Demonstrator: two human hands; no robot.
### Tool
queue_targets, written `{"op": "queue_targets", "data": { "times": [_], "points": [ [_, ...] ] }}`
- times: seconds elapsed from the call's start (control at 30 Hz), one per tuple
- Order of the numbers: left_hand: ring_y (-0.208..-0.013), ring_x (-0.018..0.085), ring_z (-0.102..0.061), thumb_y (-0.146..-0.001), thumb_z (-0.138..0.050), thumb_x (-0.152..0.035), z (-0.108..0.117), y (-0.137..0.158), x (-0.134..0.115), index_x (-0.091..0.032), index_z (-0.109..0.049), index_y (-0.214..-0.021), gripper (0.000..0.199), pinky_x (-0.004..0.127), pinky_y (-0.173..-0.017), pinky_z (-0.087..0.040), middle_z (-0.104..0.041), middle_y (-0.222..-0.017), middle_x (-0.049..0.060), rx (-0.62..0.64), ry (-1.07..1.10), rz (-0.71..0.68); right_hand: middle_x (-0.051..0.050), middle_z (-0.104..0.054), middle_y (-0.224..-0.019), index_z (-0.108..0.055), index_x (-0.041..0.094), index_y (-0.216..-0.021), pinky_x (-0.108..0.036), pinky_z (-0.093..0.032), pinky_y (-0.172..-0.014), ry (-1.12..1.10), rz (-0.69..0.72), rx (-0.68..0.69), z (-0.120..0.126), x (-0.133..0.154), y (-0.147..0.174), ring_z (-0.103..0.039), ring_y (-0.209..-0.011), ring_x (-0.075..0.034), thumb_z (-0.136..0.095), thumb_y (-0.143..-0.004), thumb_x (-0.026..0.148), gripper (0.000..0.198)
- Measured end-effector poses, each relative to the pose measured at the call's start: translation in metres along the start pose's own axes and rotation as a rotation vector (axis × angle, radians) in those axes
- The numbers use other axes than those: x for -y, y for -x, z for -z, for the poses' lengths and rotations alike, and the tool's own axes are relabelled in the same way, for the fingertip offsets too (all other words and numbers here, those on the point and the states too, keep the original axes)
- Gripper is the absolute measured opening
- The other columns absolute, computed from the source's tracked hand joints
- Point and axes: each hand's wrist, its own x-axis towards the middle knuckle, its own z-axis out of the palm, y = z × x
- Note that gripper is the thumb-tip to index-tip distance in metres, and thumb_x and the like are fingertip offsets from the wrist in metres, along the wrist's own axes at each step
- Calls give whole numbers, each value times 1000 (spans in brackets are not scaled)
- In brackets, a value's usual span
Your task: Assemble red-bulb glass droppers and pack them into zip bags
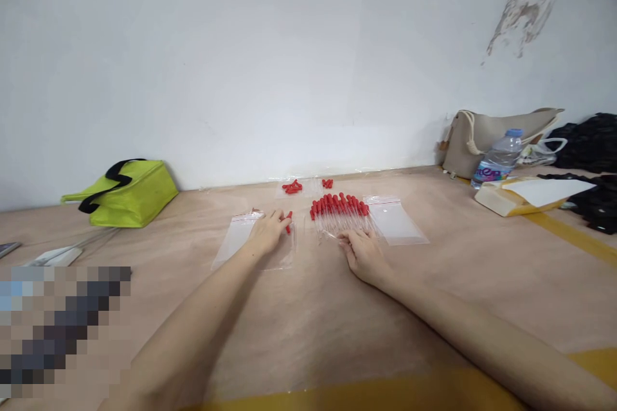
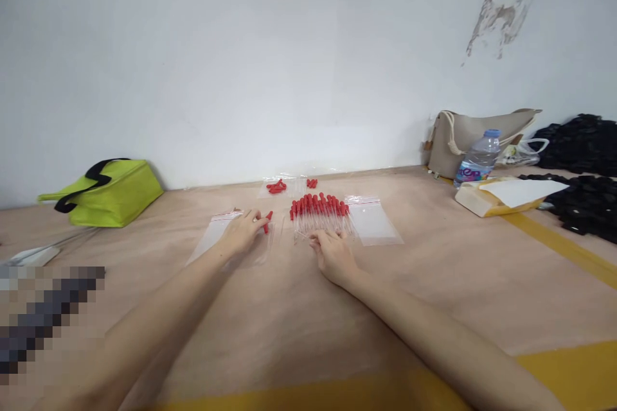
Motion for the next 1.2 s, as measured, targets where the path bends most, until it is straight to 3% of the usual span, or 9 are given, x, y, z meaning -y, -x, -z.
{"op": "queue_targets", "data": {
  "times": [0.1, 0.2, 0.37, 0.43, 0.5, 0.6, 0.67, 0.8, 1.2],
  "points": [
    [-85, 22, -46, -75, -43, -6, -3, -10, 4, -18, -57, -79, 19, 35, -76, -37, -51, -87, 6, 1, 35, -31, -5, -63, -89, -50, 17, -105, -30, -30, -74, -57, 18, -63, 0, -4, 6, -54, -80, -16, -37, -85, 17, 24],
    [-86, 21, -47, -75, -46, -8, -2, -13, 4, -18, -56, -83, 16, 33, -78, -37, -52, -89, 6, -22, 78, -39, -6, -62, -91, -52, 18, -103, -31, -32, -75, -110, 12, -60, -2, -2, 6, -54, -83, -16, -35, -85, 16, 24],
    [-84, 16, -50, -82, -41, -18, 6, 10, -30, -17, -48, -86, 9, 28, -75, -41, -52, -88, 5, -136, 222, 23, -6, -61, -87, -51, 18, -94, -31, -34, -76, -211, -23, 14, -1, 3, 5, -54, -80, -17, -35, -85, 20, 18],
    [-76, 14, -52, -81, -43, -20, 5, 27, -52, -17, -47, -81, 4, 25, -69, -43, -53, -80, 2, -182, 493, 113, -4, -61, -82, -51, 18, -93, -31, -34, -75, -231, -12, 37, 1, 6, 6, -54, -73, -15, -36, -85, 21, 16],
    [-67, 12, -53, -79, -47, -22, 1, 42, -72, -16, -46, -79, 5, 22, -61, -43, -54, -74, 1, -132, 706, 182, -3, -61, -78, -51, 19, -91, -31, -33, -76, -247, 12, 50, 3, 10, 7, -53, -68, -14, -37, -86, 22, 16],
    [-68, 11, -54, -79, -49, -23, -7, 54, -87, -15, -49, -95, 18, 23, -61, -44, -56, -76, 2, -121, 874, 253, -2, -61, -75, -52, 18, -88, -30, -32, -75, -251, 65, 64, 4, 15, 9, -51, -64, -13, -37, -86, 23, 16],
    [-71, 12, -55, -80, -49, -23, -10, 56, -88, -16, -51, -102, 24, 24, -64, -44, -58, -80, 3, -119, 885, 247, -3, -61, -74, -53, 18, -86, -30, -32, -75, -238, 100, 76, 3, 17, 10, -51, -64, -13, -37, -86, 24, 17],
    [-71, 13, -55, -80, -49, -24, -13, 54, -85, -16, -60, -91, 18, 24, -63, -44, -59, -82, 4, -111, 815, 210, -4, -62, -75, -53, 17, -86, -31, -31, -75, -209, 122, 104, 1, 17, 11, -52, -65, -13, -36, -87, 25, 18],
    [-75, 15, -54, -84, -46, -31, -5, 56, -85, -18, -61, -84, 19, 27, -70, -43, -61, -79, 3, -97, 786, 156, 0, -61, -67, -57, 20, -83, -27, -29, -72, -197, 171, 215, 0, 16, 10, -50, -63, -12, -40, -85, 21, 17]
  ]
}}
